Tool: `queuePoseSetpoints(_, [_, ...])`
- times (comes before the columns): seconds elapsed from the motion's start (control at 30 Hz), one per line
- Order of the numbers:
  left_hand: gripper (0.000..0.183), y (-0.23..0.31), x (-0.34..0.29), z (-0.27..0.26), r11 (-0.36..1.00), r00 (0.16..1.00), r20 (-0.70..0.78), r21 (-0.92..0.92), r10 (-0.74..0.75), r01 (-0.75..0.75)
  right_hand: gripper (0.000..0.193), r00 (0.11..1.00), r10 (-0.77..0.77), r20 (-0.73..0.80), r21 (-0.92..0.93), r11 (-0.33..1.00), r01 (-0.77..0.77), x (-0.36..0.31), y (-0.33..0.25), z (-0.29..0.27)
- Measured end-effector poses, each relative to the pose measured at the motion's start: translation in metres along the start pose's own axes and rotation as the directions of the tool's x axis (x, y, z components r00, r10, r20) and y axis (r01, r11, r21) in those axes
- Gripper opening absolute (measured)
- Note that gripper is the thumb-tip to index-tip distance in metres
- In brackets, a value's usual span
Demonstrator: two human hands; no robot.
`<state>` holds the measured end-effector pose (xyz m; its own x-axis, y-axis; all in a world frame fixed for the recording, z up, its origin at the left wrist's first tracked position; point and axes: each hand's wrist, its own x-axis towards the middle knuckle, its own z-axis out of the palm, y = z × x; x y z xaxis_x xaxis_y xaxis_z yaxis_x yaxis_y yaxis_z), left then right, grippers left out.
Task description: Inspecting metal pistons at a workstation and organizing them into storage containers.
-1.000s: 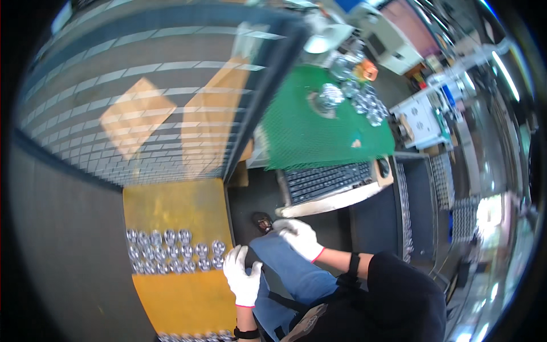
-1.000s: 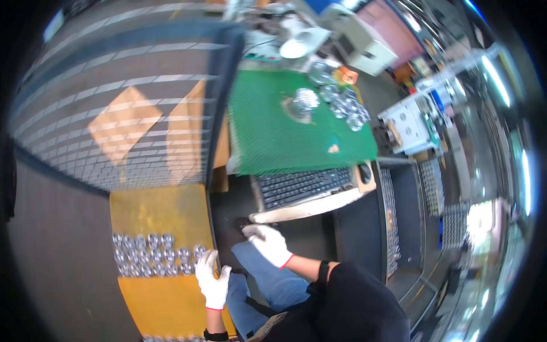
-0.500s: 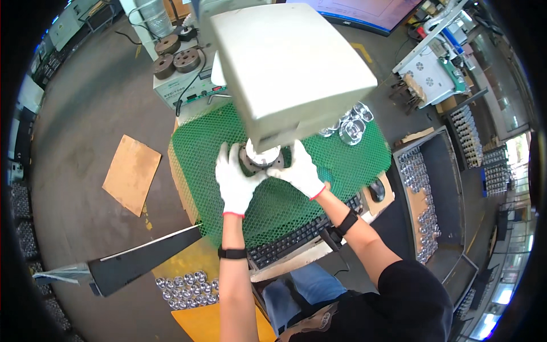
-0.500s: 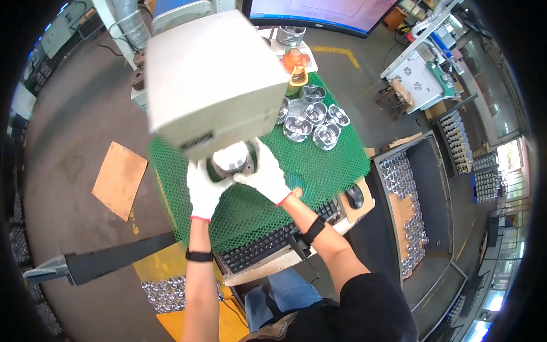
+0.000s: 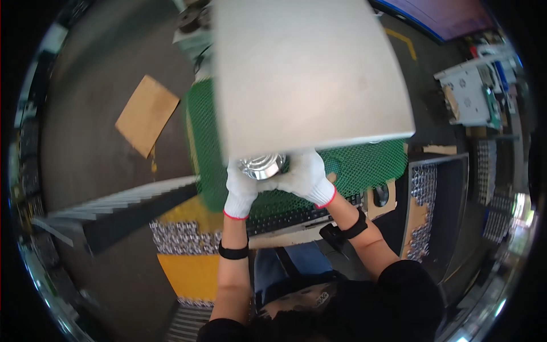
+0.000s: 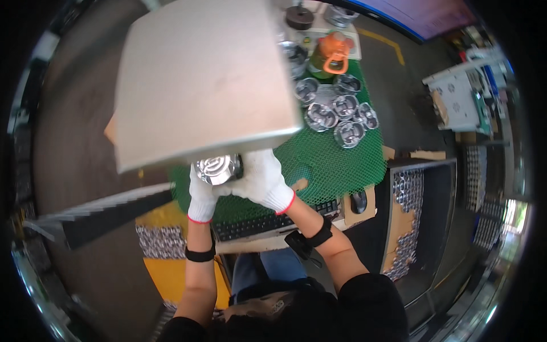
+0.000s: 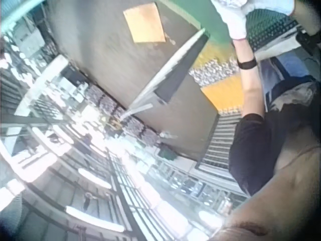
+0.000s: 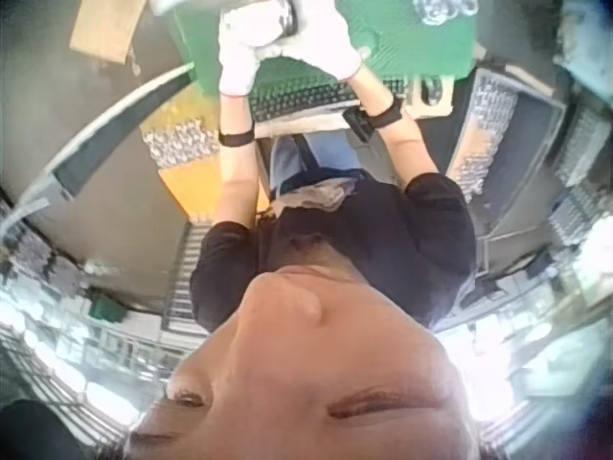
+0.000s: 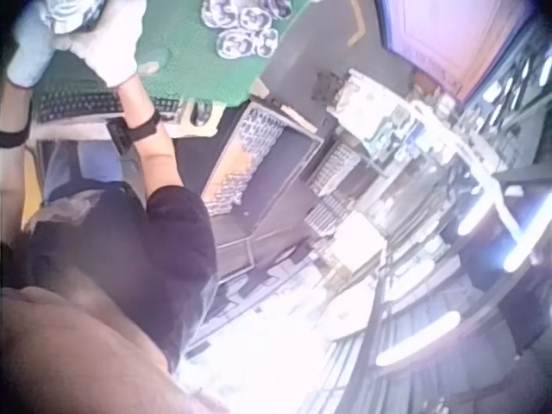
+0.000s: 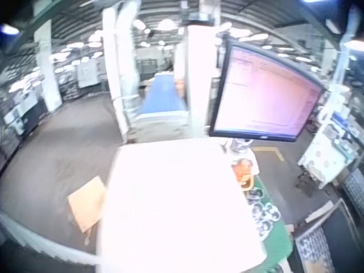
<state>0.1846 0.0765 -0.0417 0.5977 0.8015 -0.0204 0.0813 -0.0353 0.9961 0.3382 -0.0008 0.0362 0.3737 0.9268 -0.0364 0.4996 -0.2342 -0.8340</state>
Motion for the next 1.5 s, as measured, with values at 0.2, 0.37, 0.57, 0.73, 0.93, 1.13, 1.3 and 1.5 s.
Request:
queuePoseSetpoints(0.2, [0.093, 0.047, -0.123, -0.036, 0.818, 0.889, -0.231, -0.528, -0.396, 0.227, 0.105, 0.958, -0.283, 0.043, 0.073, 0.957, 0.280, -0.079, -0.061, 0.051])
queuePoseSetpoints(0.37, [0.087, 0.098, -0.239, -0.078, 0.995, 0.930, -0.366, -0.101, -0.040, 0.003, 0.103, 0.896, -0.397, 0.197, 0.118, 0.917, 0.380, -0.155, -0.118, 0.093])
queuePoseSetpoints(0.57, [0.083, 0.116, -0.393, -0.107, 0.996, 0.792, -0.610, -0.060, 0.018, -0.069, 0.109, 0.738, -0.566, 0.367, 0.127, 0.817, 0.563, -0.258, -0.194, 0.139])
queuePoseSetpoints(0.73, [0.090, 0.154, -0.491, -0.116, 0.940, 0.543, -0.786, -0.340, -0.296, 0.022, 0.115, 0.621, -0.635, 0.459, 0.262, 0.765, 0.588, -0.327, -0.238, 0.175])
queuePoseSetpoints(0.93, [0.099, 0.193, -0.558, -0.121, 0.979, 0.386, -0.900, -0.200, -0.200, 0.041, 0.113, 0.455, -0.738, 0.497, 0.382, 0.658, 0.649, -0.372, -0.284, 0.193])
queuePoseSetpoints(1.13, [0.108, 0.200, -0.574, -0.119, 0.993, 0.325, -0.941, -0.109, -0.092, -0.035, 0.101, 0.312, -0.864, 0.396, 0.508, 0.489, 0.709, -0.374, -0.309, 0.198])
queuePoseSetpoints(1.3, [0.098, 0.198, -0.564, -0.125, 0.938, 0.292, -0.937, -0.263, -0.193, -0.226, 0.098, 0.268, -0.868, 0.417, 0.499, 0.465, 0.731, -0.360, -0.320, 0.195])
queuePoseSetpoints(1.5, [0.070, 0.210, -0.535, -0.128, 0.734, 0.649, -0.719, -0.577, -0.249, -0.358, 0.060, 0.198, -0.880, 0.433, 0.749, 0.473, 0.464, -0.309, -0.314, 0.208])
